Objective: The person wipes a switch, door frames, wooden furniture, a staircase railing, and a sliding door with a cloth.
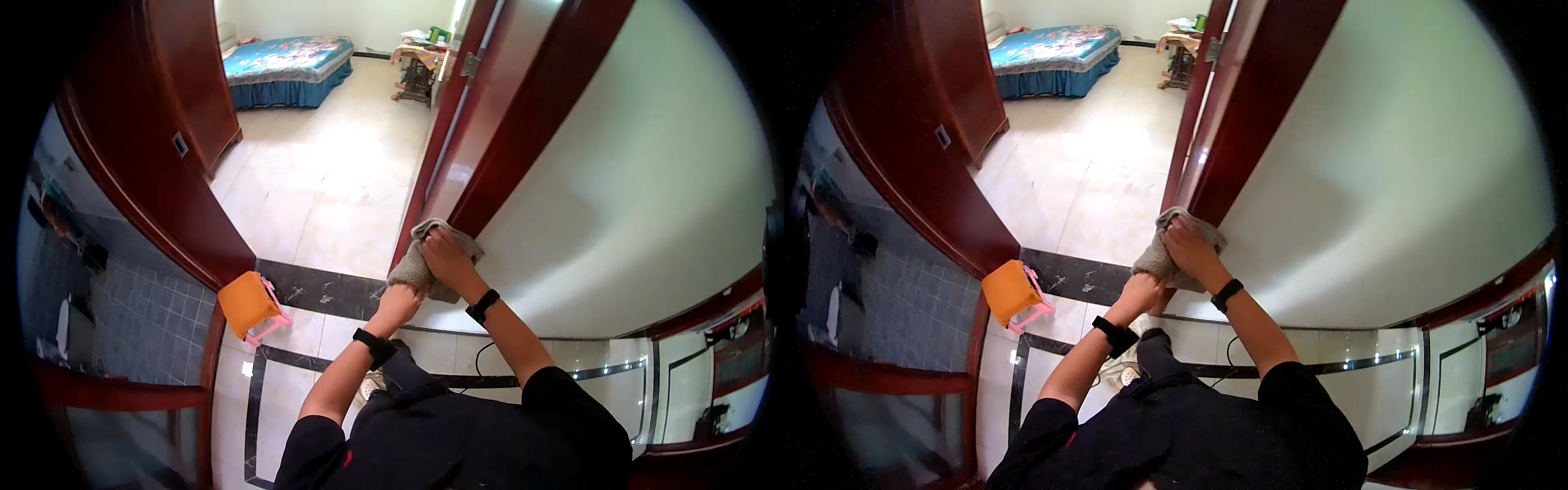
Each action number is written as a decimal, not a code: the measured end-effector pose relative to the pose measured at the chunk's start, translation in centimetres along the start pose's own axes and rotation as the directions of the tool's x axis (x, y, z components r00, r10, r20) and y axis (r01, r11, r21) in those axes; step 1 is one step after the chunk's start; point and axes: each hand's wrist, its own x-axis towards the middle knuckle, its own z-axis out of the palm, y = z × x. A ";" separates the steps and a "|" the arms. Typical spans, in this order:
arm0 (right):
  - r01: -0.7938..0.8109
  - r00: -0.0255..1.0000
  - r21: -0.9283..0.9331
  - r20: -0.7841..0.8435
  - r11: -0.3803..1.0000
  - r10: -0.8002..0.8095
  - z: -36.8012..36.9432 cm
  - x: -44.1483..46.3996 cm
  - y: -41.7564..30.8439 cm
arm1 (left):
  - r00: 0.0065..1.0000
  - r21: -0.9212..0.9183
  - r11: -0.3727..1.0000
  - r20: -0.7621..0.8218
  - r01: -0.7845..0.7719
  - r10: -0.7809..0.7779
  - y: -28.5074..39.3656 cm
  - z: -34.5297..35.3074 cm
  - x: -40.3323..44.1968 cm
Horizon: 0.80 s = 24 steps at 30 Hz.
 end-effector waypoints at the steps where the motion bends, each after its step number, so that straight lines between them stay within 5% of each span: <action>1: 0.014 1.000 0.011 0.001 1.000 -0.014 0.5 0.0 -0.5 | 0.996 -0.027 0.999 -0.090 -0.025 0.023 -0.4 0.6 -0.7; 2: 0.041 0.999 -0.016 -0.032 0.999 -0.041 1.0 0.1 -1.0 | 0.982 -0.047 0.997 -0.182 -0.054 0.044 -0.9 1.0 -1.4; 4: 0.073 0.994 -0.036 -0.073 0.997 -0.076 2.2 0.6 -2.1 | 0.997 -0.037 0.998 -0.049 0.053 -0.055 -2.3 1.2 -2.6; 6: -0.132 0.991 0.244 -0.001 0.961 0.137 2.8 1.1 -3.7 | 0.992 -0.028 0.991 0.016 0.128 -0.127 -3.7 1.4 -3.6; 8: -0.149 0.981 0.283 -0.077 0.947 0.178 3.4 1.9 -4.9 | 0.980 0.030 0.987 0.111 0.160 -0.163 -5.0 0.4 -4.5; 11: -0.394 0.903 0.435 0.019 0.809 0.429 5.1 3.1 -6.2 | 0.967 -0.166 0.974 -0.172 0.157 -0.185 -5.6 -2.5 -4.8; 16: -0.669 0.698 0.599 0.301 0.440 0.650 11.3 4.4 -7.3 | 0.970 -0.133 0.961 0.043 0.242 -0.238 -10.6 -7.4 -1.8; 19: -0.705 0.675 0.602 0.407 0.376 0.615 13.1 7.8 -6.3 | 0.935 -0.150 0.943 0.248 0.296 -0.254 -15.0 -8.9 0.7; 24: -0.627 0.756 0.627 0.347 0.463 0.554 13.1 13.5 -3.8 | 0.950 -0.281 0.921 0.236 0.269 -0.205 -17.4 -14.3 3.3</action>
